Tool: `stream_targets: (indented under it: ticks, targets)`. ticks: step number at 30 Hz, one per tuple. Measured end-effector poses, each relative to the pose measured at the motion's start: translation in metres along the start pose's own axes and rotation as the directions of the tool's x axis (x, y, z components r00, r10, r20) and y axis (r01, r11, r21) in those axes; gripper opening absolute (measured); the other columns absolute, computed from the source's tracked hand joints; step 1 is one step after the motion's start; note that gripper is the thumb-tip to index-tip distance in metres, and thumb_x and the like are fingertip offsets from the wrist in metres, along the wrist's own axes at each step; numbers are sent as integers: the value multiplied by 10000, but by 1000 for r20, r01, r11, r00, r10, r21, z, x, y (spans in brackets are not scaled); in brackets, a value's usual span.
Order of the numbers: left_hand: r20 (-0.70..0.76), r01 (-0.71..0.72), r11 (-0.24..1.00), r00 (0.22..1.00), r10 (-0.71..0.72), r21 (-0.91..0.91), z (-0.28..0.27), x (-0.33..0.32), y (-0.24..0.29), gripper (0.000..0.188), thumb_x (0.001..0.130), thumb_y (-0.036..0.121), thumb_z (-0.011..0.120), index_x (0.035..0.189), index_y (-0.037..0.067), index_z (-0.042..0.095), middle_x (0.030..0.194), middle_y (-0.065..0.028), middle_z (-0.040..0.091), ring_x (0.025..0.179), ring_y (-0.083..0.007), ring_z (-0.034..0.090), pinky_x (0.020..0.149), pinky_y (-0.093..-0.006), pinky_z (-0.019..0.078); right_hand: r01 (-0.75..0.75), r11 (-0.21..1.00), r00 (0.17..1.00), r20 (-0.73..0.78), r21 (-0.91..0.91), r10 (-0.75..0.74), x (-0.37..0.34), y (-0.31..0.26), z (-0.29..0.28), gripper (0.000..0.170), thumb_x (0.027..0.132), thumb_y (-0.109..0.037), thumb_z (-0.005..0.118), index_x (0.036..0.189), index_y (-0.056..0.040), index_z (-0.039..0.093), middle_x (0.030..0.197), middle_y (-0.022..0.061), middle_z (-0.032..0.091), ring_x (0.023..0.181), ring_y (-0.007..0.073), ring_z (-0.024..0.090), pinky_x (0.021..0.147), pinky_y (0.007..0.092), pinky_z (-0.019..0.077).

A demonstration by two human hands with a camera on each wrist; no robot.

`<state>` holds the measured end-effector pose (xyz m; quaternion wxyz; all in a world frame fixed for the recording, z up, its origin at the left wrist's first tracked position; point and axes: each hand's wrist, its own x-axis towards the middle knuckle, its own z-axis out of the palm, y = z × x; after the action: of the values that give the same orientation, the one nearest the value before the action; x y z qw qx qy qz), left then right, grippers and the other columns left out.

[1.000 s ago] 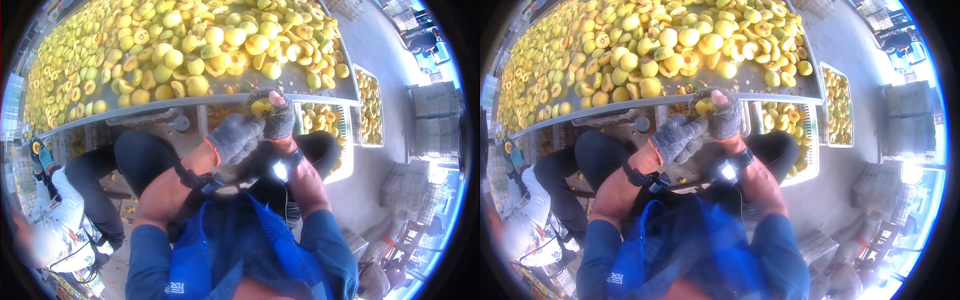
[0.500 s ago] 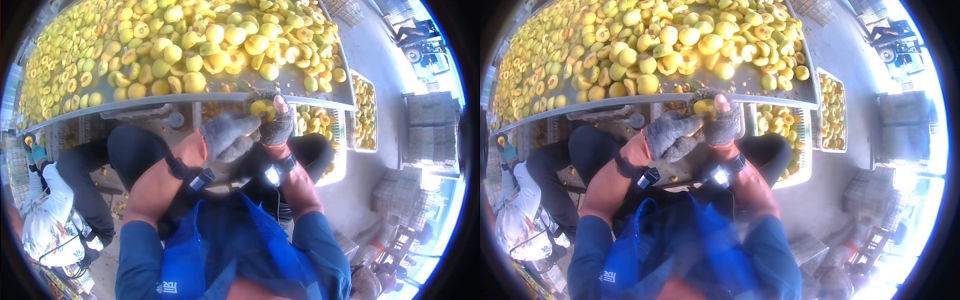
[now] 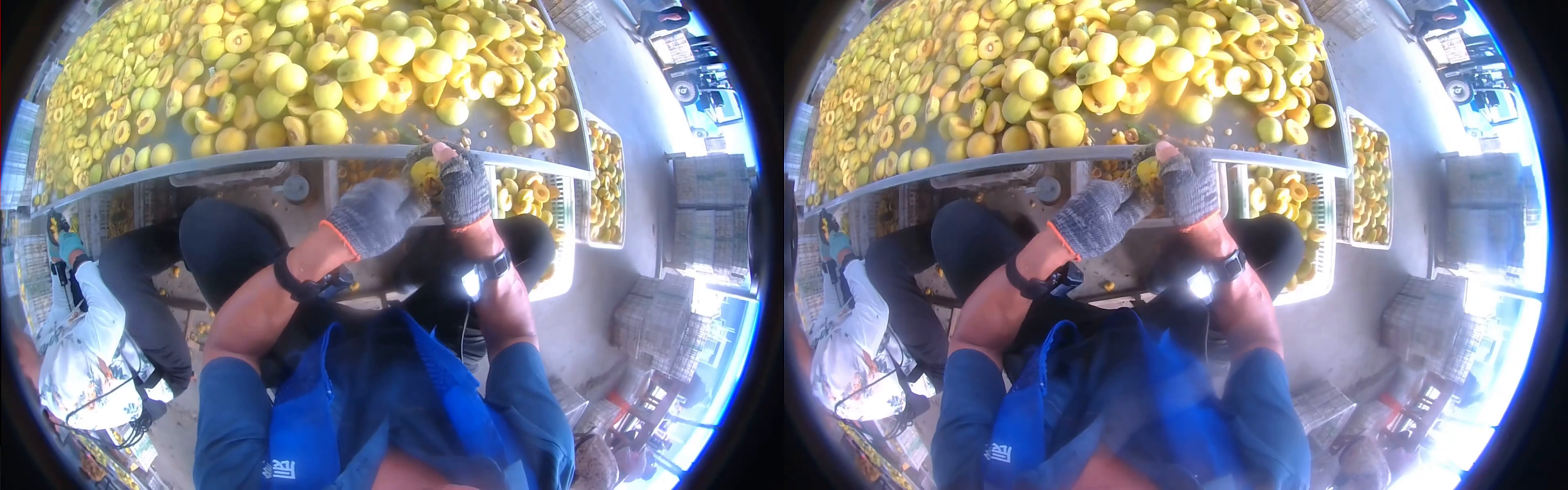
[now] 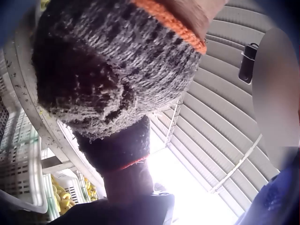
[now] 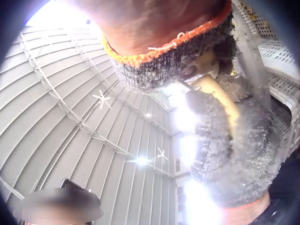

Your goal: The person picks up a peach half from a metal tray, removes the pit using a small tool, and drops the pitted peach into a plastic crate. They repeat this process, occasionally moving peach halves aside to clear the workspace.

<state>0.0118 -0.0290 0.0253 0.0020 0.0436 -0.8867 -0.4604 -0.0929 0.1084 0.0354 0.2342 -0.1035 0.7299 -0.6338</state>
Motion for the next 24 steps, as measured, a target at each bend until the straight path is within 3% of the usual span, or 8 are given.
stream_targets:
  ticks: [6,12,14,17,19,20,21,24]
  targets:
    - [-23,-72,953,996,83,295,2,-2,-7,355,942,389,615,877,48,689,728,-229,657,692,-420,647,636,-536,501,-138,985,988,-81,-107,130,-5,-16,8,353,1016,-264,527,1051,45,694,869,75,691,771,149,639,719,304,521]
    - [63,-69,826,997,41,559,0,-6,-4,309,926,356,605,881,56,664,705,-174,664,650,-358,667,596,-501,516,410,555,912,308,-724,-271,14,27,-9,304,956,-228,607,1106,32,658,939,133,692,886,278,670,788,371,540]
    - [39,-70,736,997,59,673,7,-12,-8,286,924,343,604,903,62,650,712,-148,670,647,-325,677,585,-477,523,310,812,948,227,-494,-224,31,77,-16,304,947,-235,625,1129,8,647,952,148,695,889,300,674,771,376,551]
    - [-73,-24,728,992,101,685,2,-17,-1,260,913,339,627,933,80,634,729,-125,673,634,-295,680,563,-452,525,464,519,880,304,-718,-366,18,54,-12,315,956,-272,633,1154,-27,626,955,138,696,844,293,688,716,360,569]
    - [-186,-21,782,967,173,623,-2,-16,-13,274,916,349,635,926,75,629,729,-130,666,616,-314,670,557,-452,522,261,809,964,93,-526,-250,10,39,-4,338,966,-309,628,1173,-43,612,956,122,696,822,276,697,684,345,577]
    - [-245,-27,805,946,212,592,-3,-14,-18,281,917,354,639,923,73,626,729,-133,663,607,-323,665,553,-452,520,-76,997,995,-58,27,77,12,37,0,355,970,-330,624,1185,-47,605,957,113,695,824,268,700,675,338,580]
    - [-249,-42,836,945,211,547,-1,-14,-19,294,920,361,640,923,68,628,733,-139,664,611,-330,664,556,-454,520,-349,728,905,9,590,425,11,36,4,373,974,-350,619,1197,-52,599,959,105,695,826,260,702,666,332,582]
    - [-289,-62,897,935,206,439,3,-13,-14,289,918,348,642,916,59,623,732,-156,661,626,-348,662,569,-465,525,-387,717,900,68,579,431,20,29,-3,419,981,-376,603,1247,-53,584,970,90,703,892,248,702,709,345,592]
